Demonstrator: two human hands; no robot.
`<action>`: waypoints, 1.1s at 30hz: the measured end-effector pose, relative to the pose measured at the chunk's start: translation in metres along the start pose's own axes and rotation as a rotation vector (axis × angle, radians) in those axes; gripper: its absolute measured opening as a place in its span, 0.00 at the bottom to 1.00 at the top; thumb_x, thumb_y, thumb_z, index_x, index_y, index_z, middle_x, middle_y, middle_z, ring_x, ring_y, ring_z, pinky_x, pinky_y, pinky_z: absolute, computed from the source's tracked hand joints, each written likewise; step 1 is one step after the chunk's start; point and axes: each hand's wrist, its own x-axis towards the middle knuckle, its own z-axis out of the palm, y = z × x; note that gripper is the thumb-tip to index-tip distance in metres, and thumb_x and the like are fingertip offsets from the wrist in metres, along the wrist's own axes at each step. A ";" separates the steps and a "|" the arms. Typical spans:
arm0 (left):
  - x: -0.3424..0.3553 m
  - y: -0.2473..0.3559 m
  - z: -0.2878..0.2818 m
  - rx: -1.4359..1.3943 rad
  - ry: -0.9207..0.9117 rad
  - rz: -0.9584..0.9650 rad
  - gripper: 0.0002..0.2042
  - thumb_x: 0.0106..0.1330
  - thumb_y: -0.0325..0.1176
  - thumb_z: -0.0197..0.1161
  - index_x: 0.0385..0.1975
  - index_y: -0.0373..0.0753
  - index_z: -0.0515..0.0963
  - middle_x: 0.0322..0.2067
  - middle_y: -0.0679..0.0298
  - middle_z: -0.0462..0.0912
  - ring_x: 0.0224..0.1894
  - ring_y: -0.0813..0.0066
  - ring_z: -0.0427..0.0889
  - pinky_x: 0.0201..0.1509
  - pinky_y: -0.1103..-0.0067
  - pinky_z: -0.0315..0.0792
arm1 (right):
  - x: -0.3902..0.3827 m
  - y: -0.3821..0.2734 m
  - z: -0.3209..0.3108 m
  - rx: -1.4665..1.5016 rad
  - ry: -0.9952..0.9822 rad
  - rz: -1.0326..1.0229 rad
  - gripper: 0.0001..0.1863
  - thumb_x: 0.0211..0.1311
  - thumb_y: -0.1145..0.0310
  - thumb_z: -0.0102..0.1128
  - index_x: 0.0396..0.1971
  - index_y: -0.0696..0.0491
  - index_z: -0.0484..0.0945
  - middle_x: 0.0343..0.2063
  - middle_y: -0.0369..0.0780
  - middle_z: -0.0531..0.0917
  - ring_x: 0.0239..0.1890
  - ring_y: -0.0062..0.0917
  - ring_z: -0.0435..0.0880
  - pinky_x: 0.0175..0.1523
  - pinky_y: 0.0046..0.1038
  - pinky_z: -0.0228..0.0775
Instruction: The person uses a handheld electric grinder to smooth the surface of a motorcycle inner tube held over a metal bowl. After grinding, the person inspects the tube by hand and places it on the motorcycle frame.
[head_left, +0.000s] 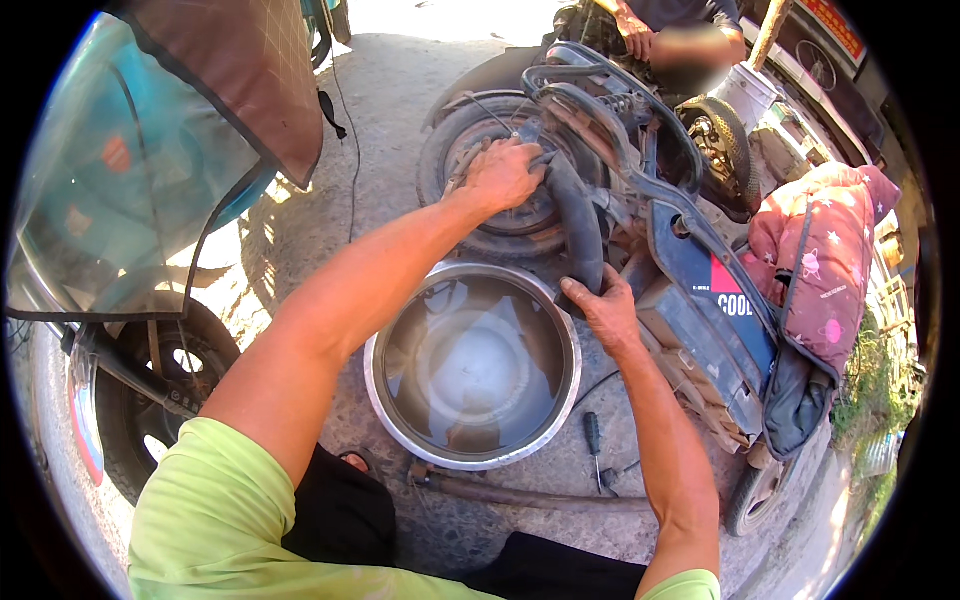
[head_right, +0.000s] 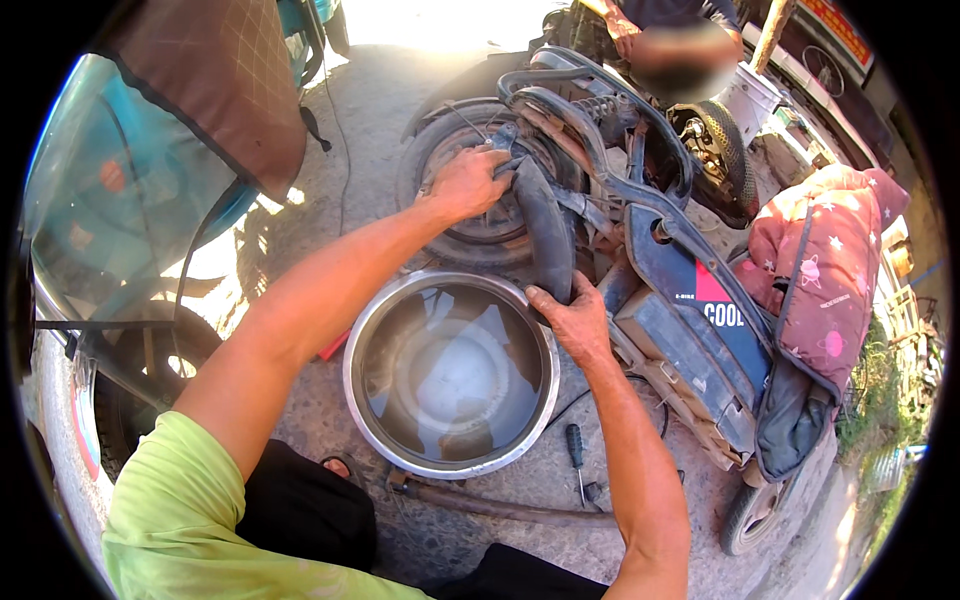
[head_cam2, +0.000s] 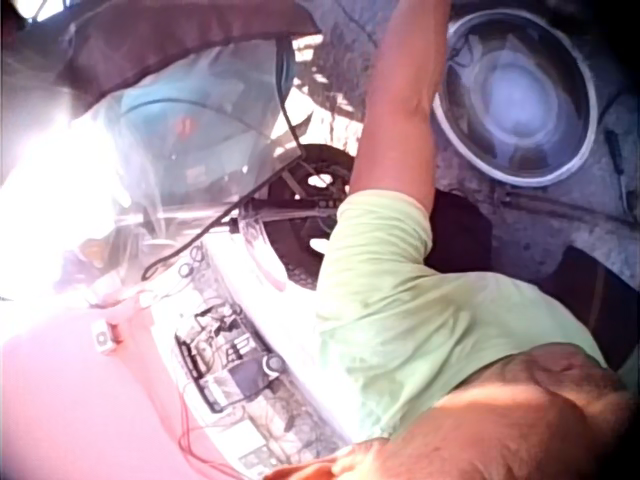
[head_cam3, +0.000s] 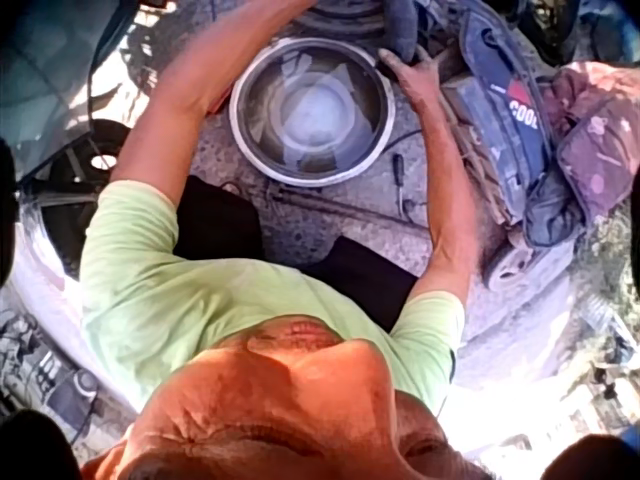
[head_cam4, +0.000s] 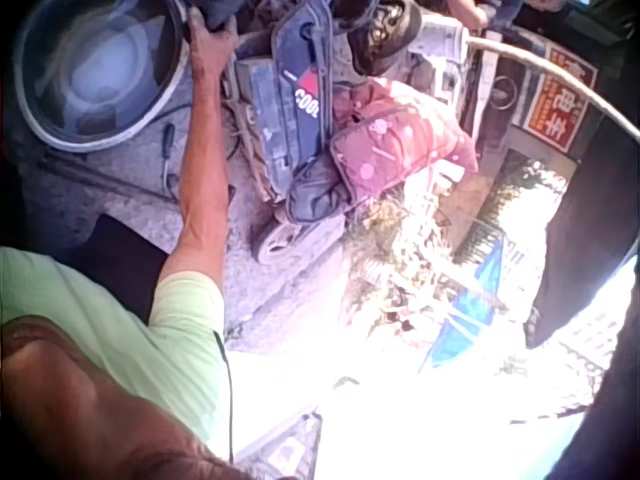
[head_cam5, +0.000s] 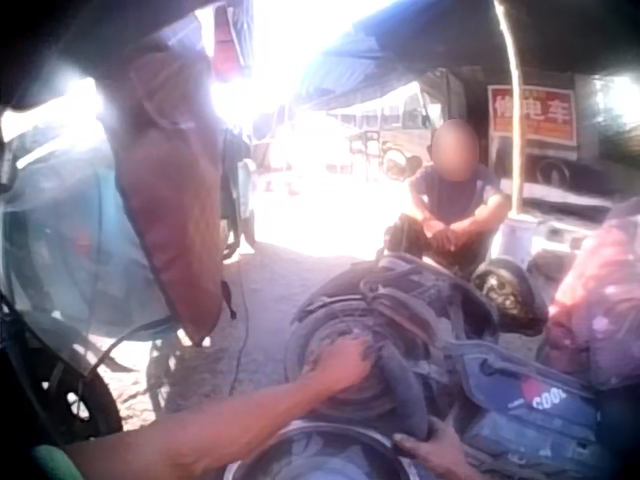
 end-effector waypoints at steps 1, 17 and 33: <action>-0.001 -0.001 0.002 -0.008 0.004 0.014 0.20 0.71 0.42 0.64 0.58 0.41 0.83 0.56 0.50 0.85 0.58 0.43 0.81 0.67 0.57 0.73 | -0.001 -0.001 0.000 -0.024 0.005 0.002 0.27 0.60 0.57 0.79 0.50 0.61 0.84 0.40 0.41 0.89 0.41 0.23 0.86 0.50 0.29 0.79; -0.027 0.001 0.006 0.015 0.154 0.134 0.15 0.68 0.37 0.65 0.48 0.35 0.84 0.49 0.50 0.82 0.56 0.43 0.80 0.68 0.51 0.69 | -0.003 0.008 -0.017 0.021 0.017 0.004 0.28 0.62 0.53 0.77 0.52 0.60 0.84 0.41 0.41 0.89 0.42 0.23 0.86 0.51 0.30 0.78; -0.075 -0.030 0.006 0.318 -0.140 0.258 0.09 0.64 0.36 0.64 0.35 0.37 0.86 0.42 0.53 0.83 0.51 0.52 0.81 0.57 0.58 0.73 | 0.010 0.047 -0.004 0.380 0.028 0.125 0.28 0.65 0.55 0.77 0.54 0.59 0.80 0.45 0.38 0.88 0.44 0.20 0.85 0.51 0.24 0.77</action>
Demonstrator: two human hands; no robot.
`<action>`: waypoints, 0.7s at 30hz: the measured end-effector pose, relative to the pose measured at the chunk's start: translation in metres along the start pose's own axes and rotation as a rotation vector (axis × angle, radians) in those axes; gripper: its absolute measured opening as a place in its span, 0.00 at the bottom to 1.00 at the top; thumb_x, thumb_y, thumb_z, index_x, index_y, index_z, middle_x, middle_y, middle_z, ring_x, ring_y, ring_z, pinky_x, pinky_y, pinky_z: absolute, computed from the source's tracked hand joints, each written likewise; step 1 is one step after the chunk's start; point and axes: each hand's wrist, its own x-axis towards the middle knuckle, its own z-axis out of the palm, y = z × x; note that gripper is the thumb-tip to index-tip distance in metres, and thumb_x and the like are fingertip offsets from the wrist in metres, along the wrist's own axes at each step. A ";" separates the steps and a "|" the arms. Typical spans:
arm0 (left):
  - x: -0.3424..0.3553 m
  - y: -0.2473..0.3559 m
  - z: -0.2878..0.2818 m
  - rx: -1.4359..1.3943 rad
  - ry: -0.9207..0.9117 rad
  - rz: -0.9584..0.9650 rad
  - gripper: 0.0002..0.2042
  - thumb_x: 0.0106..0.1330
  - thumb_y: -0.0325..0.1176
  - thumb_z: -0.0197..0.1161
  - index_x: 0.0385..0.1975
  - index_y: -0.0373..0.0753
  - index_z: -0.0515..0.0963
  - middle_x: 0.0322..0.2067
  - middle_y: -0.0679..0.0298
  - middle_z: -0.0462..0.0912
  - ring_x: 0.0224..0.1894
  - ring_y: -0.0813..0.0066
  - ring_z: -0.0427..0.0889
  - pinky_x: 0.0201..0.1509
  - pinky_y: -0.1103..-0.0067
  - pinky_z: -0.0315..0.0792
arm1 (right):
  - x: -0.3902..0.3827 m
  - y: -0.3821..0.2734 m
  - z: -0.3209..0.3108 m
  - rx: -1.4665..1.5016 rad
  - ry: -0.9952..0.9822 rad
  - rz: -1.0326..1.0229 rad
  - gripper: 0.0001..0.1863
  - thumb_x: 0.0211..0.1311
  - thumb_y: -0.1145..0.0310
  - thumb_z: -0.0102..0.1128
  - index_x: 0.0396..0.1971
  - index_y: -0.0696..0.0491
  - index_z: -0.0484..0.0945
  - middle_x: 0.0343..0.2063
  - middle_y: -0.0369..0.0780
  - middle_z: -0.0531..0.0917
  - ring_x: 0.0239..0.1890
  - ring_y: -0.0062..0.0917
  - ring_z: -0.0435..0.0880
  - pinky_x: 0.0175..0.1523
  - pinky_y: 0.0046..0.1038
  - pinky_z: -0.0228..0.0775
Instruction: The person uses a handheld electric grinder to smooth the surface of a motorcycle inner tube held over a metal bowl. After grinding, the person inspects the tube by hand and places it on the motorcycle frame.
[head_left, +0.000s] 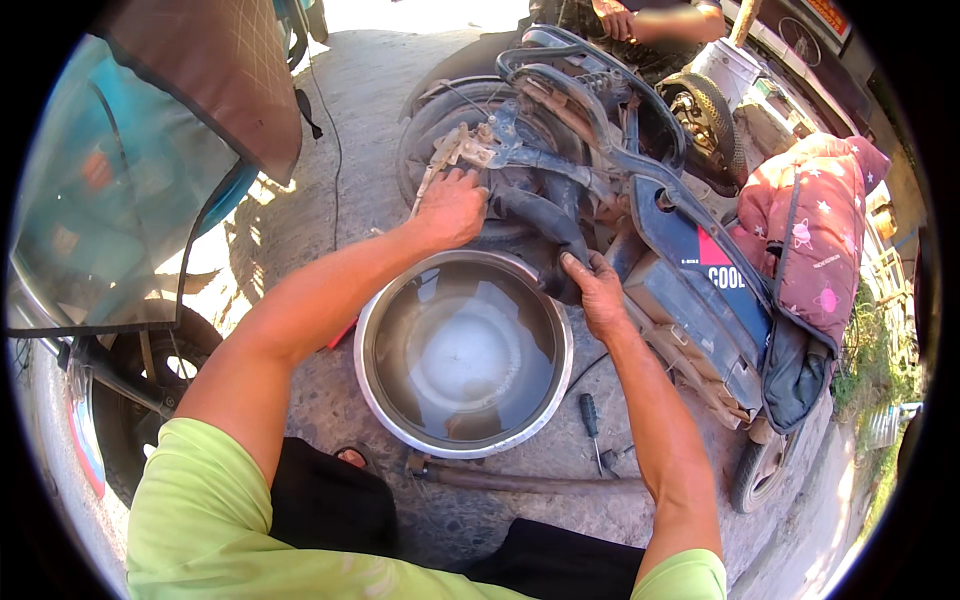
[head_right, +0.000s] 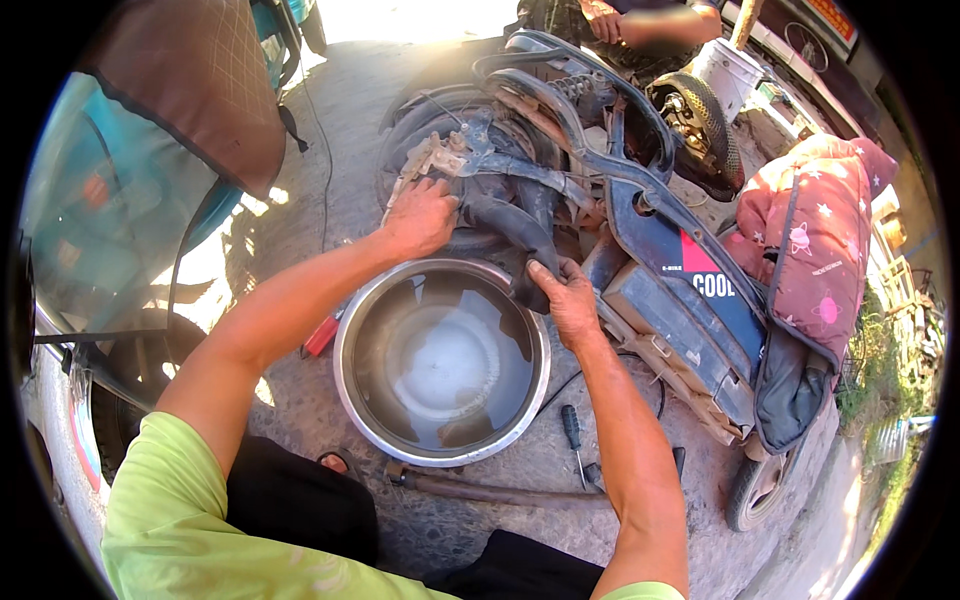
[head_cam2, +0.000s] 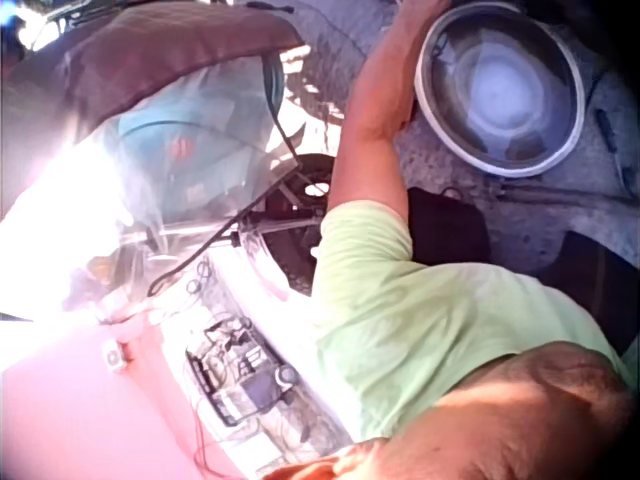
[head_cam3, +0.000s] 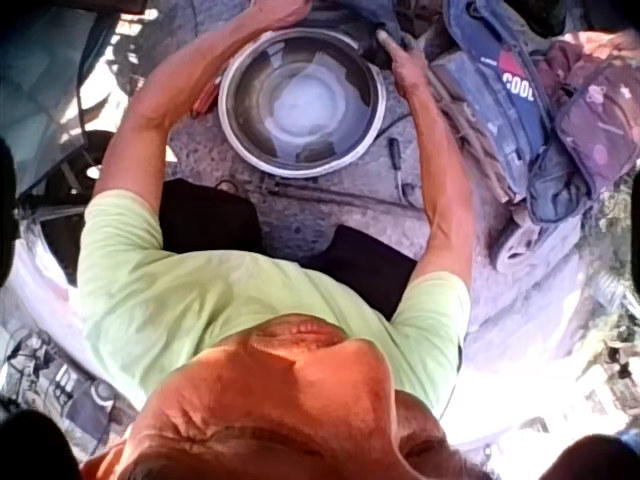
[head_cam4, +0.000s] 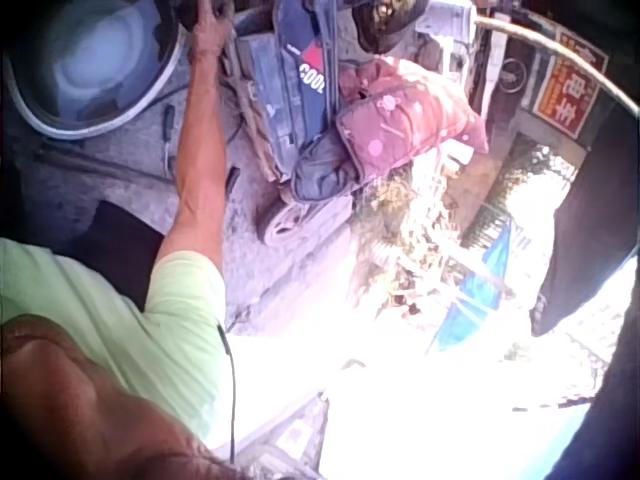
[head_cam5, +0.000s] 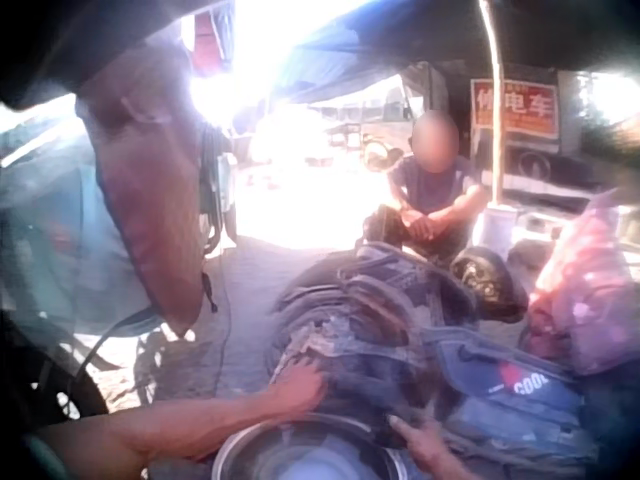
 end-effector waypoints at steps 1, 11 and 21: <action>0.002 0.003 0.002 0.012 -0.024 -0.030 0.10 0.65 0.36 0.62 0.36 0.37 0.87 0.45 0.52 0.83 0.53 0.52 0.81 0.58 0.59 0.73 | 0.000 -0.001 -0.001 -0.024 0.012 0.012 0.28 0.64 0.55 0.78 0.54 0.59 0.80 0.45 0.39 0.88 0.44 0.20 0.85 0.51 0.24 0.77; -0.007 0.006 -0.013 0.051 0.097 -0.021 0.14 0.63 0.32 0.63 0.46 0.34 0.84 0.51 0.50 0.80 0.57 0.50 0.78 0.63 0.57 0.71 | -0.001 -0.023 0.009 -0.331 0.059 -0.085 0.26 0.65 0.55 0.77 0.52 0.60 0.83 0.39 0.39 0.89 0.38 0.21 0.85 0.46 0.26 0.78; -0.040 -0.003 -0.057 -0.076 0.110 0.117 0.34 0.57 0.41 0.76 0.63 0.35 0.74 0.58 0.52 0.77 0.62 0.51 0.75 0.67 0.56 0.67 | -0.014 -0.058 0.017 -0.606 -0.021 -0.220 0.26 0.64 0.57 0.75 0.54 0.60 0.85 0.40 0.40 0.91 0.40 0.22 0.86 0.50 0.28 0.77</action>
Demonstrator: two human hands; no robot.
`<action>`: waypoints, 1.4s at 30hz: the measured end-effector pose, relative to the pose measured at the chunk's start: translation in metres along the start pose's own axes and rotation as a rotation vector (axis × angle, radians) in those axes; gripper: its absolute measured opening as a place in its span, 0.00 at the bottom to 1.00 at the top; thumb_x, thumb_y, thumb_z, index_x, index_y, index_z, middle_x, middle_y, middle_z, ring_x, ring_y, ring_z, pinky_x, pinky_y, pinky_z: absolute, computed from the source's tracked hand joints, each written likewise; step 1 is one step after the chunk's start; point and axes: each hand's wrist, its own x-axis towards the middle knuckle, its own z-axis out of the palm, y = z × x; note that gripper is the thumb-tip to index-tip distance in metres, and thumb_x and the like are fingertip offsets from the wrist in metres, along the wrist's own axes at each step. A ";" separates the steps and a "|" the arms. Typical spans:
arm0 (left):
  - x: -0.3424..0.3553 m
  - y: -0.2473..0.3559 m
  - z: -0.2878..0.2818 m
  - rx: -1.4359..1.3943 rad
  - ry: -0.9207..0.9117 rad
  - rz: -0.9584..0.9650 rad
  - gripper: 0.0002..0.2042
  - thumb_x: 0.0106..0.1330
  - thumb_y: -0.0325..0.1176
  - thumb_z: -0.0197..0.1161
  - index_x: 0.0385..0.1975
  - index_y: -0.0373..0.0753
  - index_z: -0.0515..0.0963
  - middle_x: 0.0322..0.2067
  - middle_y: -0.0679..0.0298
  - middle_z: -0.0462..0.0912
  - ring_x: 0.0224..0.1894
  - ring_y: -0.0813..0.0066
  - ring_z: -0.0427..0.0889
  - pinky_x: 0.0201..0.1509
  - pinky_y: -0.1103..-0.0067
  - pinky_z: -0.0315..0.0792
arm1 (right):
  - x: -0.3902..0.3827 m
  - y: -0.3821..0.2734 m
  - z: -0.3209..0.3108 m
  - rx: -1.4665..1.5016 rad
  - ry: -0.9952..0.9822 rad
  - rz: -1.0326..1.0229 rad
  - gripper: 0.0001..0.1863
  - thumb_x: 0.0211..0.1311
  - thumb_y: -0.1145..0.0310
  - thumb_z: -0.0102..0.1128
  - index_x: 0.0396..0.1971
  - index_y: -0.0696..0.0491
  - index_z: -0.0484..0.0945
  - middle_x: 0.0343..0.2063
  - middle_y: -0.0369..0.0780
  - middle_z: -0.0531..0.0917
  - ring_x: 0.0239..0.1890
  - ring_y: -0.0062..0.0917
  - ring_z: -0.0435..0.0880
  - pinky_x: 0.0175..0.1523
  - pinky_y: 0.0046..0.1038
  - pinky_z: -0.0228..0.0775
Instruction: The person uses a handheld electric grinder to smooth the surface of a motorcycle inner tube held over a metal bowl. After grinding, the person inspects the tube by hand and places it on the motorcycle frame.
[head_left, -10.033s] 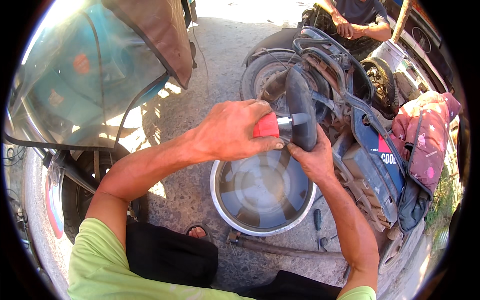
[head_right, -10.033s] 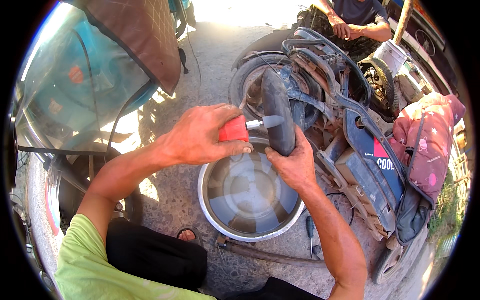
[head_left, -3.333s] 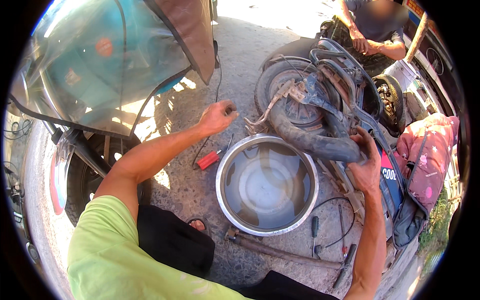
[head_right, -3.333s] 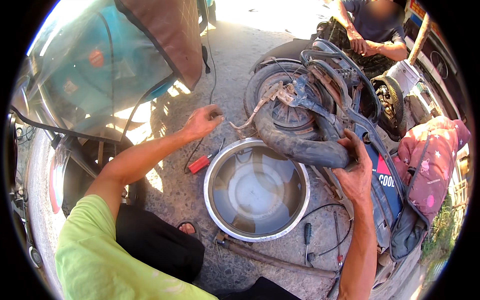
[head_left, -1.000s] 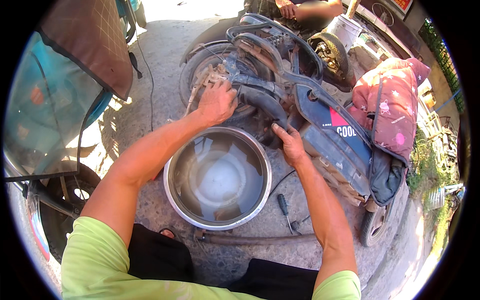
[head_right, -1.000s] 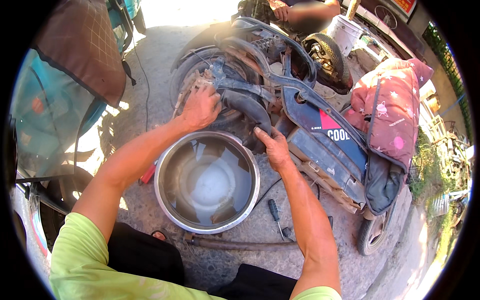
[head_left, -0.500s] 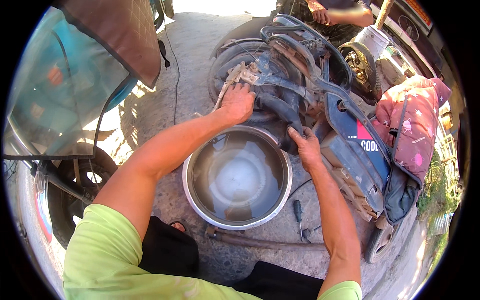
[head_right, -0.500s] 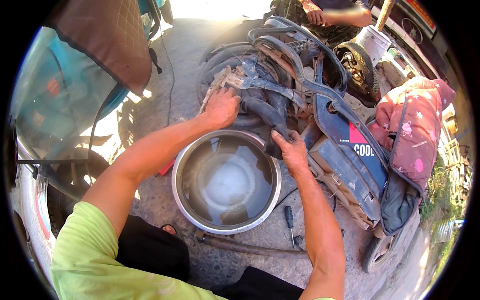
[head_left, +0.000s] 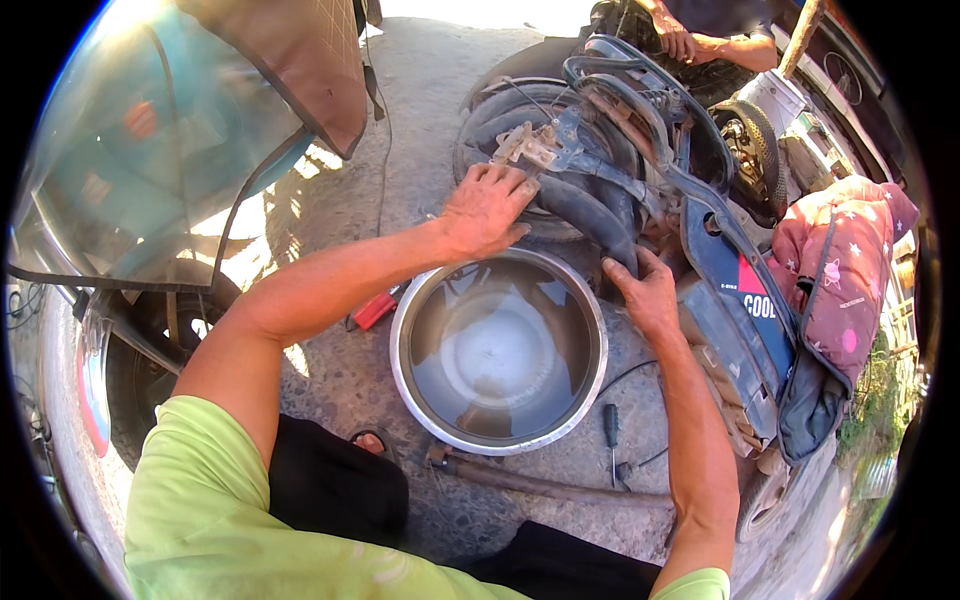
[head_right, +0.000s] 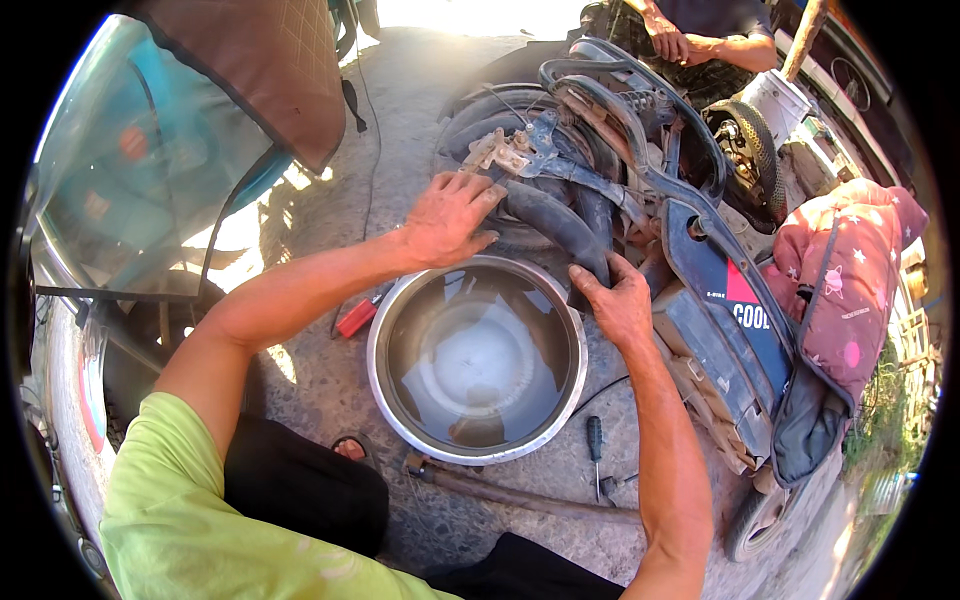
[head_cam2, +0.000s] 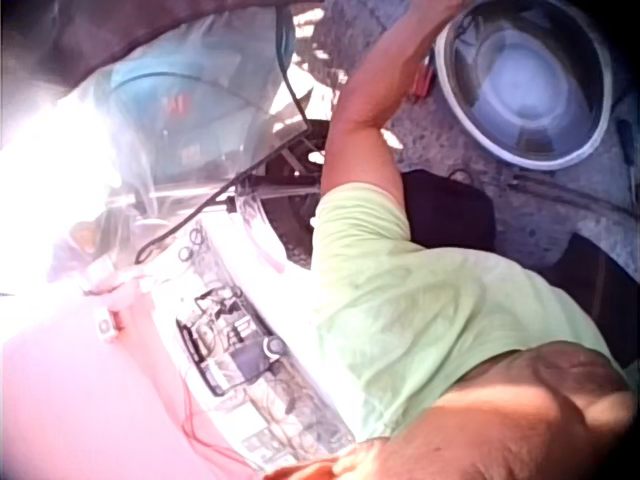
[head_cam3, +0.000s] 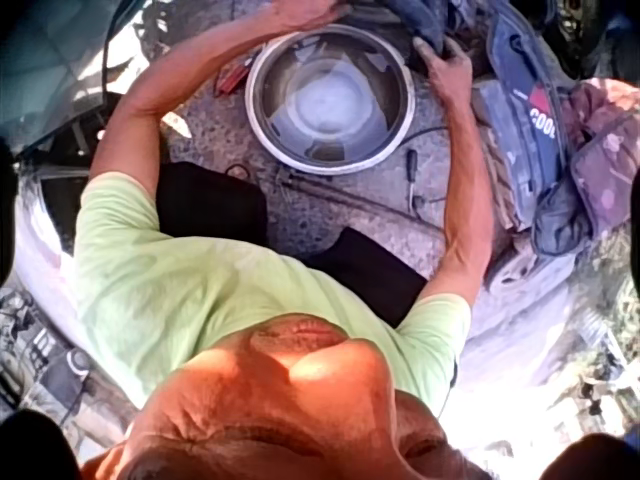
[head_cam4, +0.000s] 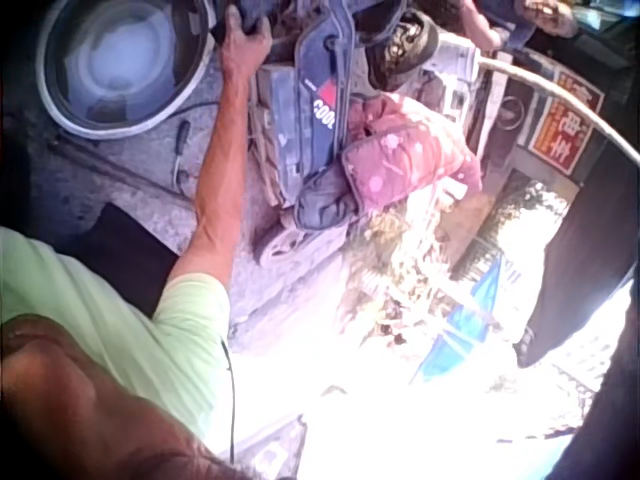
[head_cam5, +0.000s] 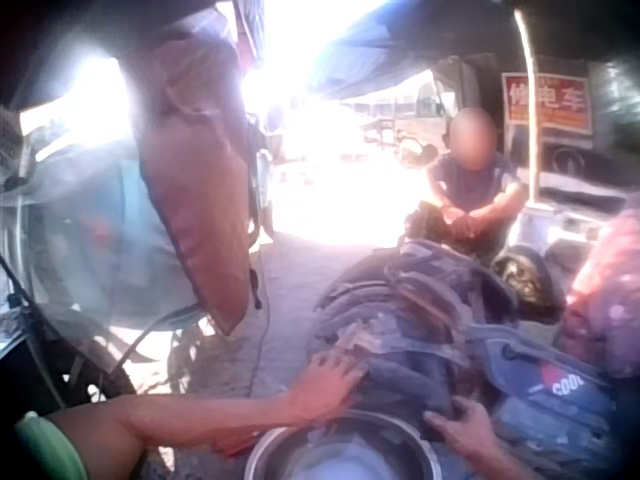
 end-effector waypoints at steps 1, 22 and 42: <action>0.000 0.001 -0.001 -0.015 -0.001 -0.003 0.35 0.57 0.43 0.77 0.64 0.35 0.73 0.58 0.52 0.77 0.62 0.51 0.75 0.67 0.56 0.67 | -0.002 -0.007 0.001 -0.070 0.018 -0.014 0.27 0.63 0.56 0.76 0.55 0.60 0.85 0.41 0.42 0.91 0.41 0.23 0.87 0.51 0.29 0.78; 0.028 -0.014 0.027 0.126 0.026 -0.023 0.18 0.54 0.36 0.73 0.45 0.37 0.86 0.60 0.52 0.76 0.69 0.52 0.69 0.69 0.56 0.65 | -0.012 -0.023 0.023 -0.536 0.243 -0.433 0.34 0.53 0.58 0.79 0.60 0.53 0.81 0.48 0.46 0.87 0.53 0.45 0.83 0.60 0.44 0.71; -0.003 -0.022 0.010 -0.137 0.071 -0.085 0.30 0.50 0.35 0.76 0.56 0.36 0.80 0.62 0.52 0.75 0.67 0.47 0.71 0.67 0.57 0.70 | -0.022 -0.031 0.022 -0.491 0.153 -0.479 0.33 0.51 0.62 0.79 0.59 0.54 0.81 0.47 0.48 0.86 0.52 0.47 0.83 0.60 0.45 0.72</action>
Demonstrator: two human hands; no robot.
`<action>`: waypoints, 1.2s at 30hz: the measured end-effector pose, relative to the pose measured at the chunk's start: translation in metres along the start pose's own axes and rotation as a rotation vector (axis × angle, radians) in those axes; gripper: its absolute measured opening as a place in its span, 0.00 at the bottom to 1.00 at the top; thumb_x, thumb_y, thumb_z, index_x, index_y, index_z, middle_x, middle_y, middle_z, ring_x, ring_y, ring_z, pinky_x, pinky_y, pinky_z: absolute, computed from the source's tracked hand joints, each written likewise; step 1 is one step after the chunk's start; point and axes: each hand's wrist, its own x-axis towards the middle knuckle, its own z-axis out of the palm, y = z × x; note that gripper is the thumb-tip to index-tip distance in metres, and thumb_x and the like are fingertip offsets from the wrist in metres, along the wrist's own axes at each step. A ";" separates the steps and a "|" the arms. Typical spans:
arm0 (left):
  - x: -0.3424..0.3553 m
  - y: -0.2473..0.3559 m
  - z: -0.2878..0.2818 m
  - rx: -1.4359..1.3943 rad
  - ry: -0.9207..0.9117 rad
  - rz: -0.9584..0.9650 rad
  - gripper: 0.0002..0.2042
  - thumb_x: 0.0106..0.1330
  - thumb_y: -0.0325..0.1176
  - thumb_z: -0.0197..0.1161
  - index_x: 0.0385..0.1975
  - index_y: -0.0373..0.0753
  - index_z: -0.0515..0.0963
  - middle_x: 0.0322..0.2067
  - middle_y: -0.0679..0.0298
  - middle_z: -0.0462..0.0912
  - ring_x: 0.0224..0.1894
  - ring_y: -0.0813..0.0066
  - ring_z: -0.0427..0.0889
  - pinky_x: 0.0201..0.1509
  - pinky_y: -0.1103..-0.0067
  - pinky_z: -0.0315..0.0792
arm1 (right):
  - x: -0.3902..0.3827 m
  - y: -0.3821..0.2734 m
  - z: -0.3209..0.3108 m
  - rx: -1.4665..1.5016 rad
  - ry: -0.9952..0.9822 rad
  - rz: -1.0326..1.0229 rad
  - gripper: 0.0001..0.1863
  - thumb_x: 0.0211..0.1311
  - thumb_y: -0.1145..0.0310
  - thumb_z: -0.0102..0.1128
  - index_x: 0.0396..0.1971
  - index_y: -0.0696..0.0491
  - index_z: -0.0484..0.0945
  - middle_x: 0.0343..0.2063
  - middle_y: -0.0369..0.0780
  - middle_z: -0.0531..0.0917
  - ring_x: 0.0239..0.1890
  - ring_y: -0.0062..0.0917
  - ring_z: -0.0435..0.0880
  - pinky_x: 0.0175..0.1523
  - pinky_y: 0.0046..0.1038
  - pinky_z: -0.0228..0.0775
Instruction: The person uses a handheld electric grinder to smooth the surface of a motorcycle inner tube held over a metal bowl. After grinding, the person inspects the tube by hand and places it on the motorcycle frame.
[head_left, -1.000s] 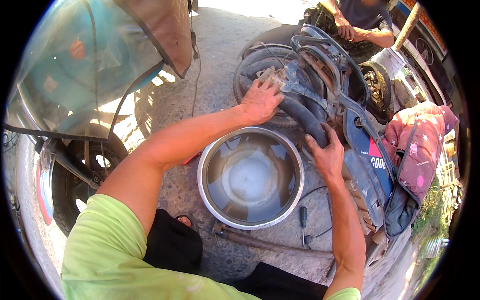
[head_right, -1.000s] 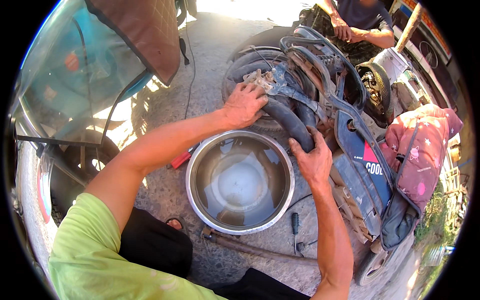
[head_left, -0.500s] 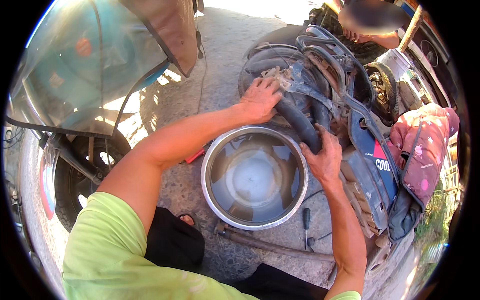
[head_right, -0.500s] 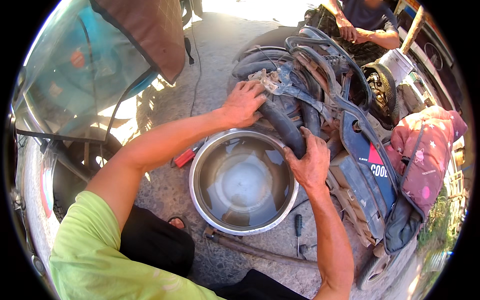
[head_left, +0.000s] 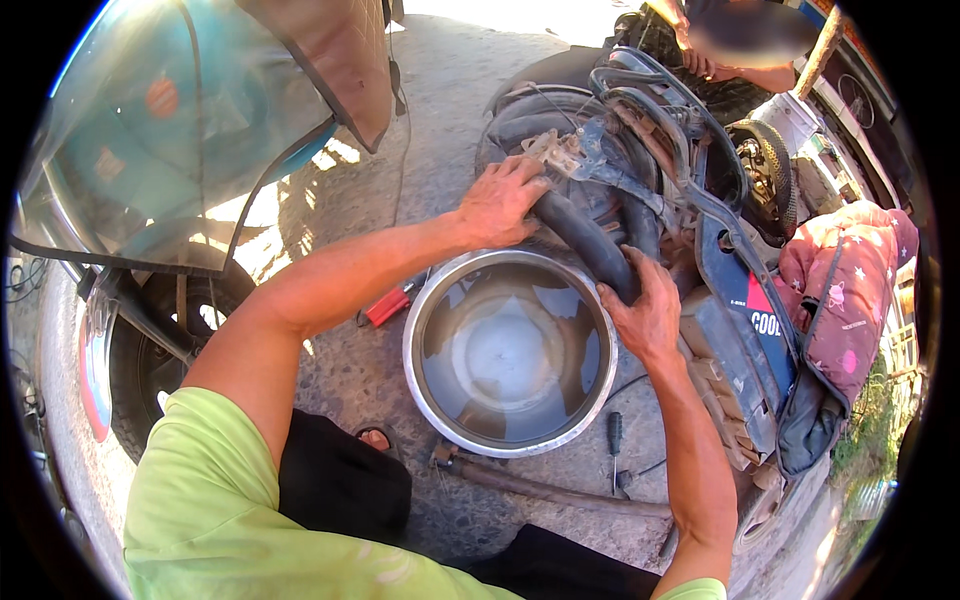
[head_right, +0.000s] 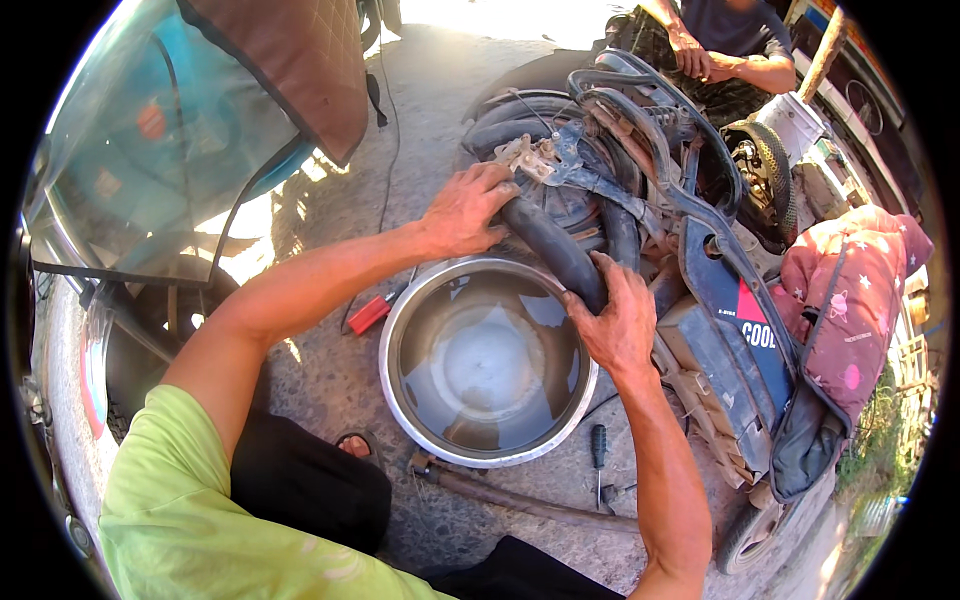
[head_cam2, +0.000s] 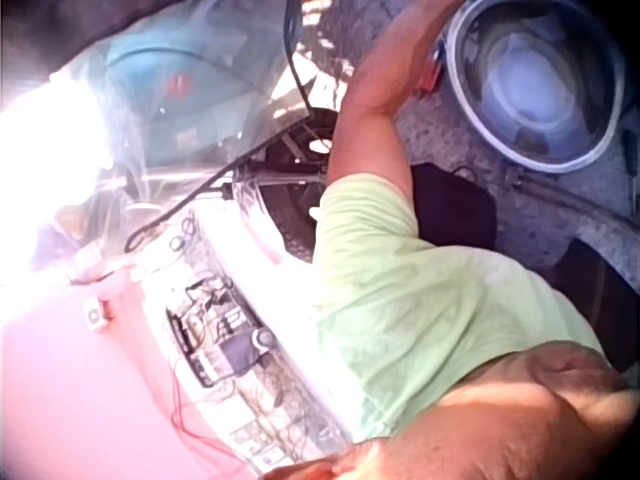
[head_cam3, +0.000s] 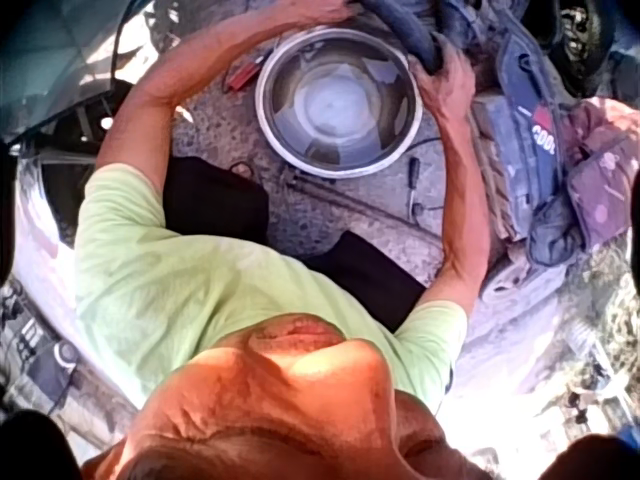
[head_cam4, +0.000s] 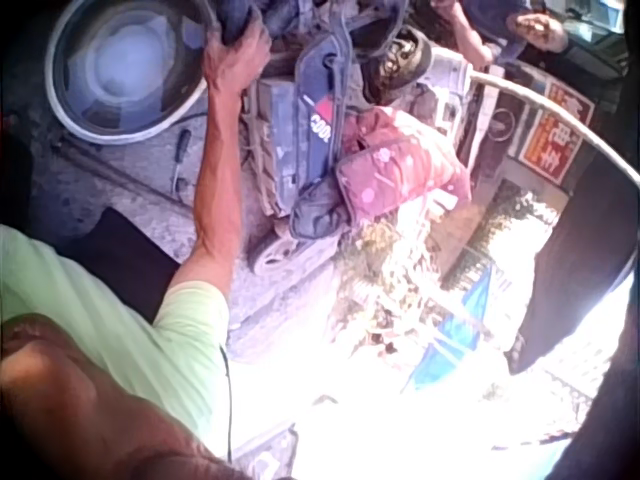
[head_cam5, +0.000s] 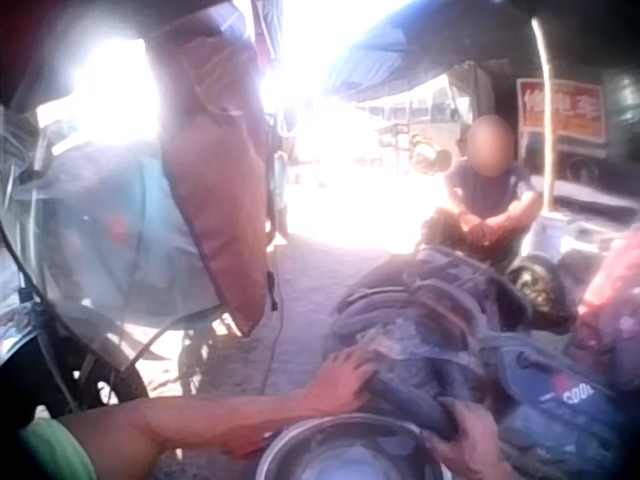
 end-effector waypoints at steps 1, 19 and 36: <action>0.000 -0.001 0.000 0.000 -0.010 -0.001 0.30 0.50 0.35 0.76 0.57 0.36 0.80 0.62 0.52 0.75 0.67 0.47 0.71 0.66 0.57 0.70 | -0.002 -0.002 -0.002 -0.015 -0.008 -0.011 0.33 0.50 0.62 0.79 0.59 0.54 0.81 0.47 0.48 0.86 0.53 0.47 0.83 0.60 0.45 0.72; -0.018 -0.006 -0.011 0.113 -0.138 0.119 0.28 0.47 0.32 0.75 0.54 0.39 0.82 0.65 0.51 0.72 0.74 0.49 0.66 0.68 0.57 0.68 | -0.020 -0.006 0.000 -0.123 -0.124 -0.156 0.38 0.43 0.65 0.81 0.61 0.51 0.79 0.48 0.44 0.84 0.56 0.45 0.80 0.64 0.47 0.68; -0.041 -0.001 -0.022 0.376 -0.287 0.212 0.25 0.55 0.31 0.68 0.57 0.40 0.81 0.70 0.50 0.69 0.78 0.51 0.59 0.77 0.52 0.57 | -0.026 -0.010 0.014 -0.173 -0.219 -0.200 0.35 0.44 0.66 0.79 0.58 0.51 0.80 0.51 0.44 0.84 0.61 0.44 0.78 0.68 0.47 0.65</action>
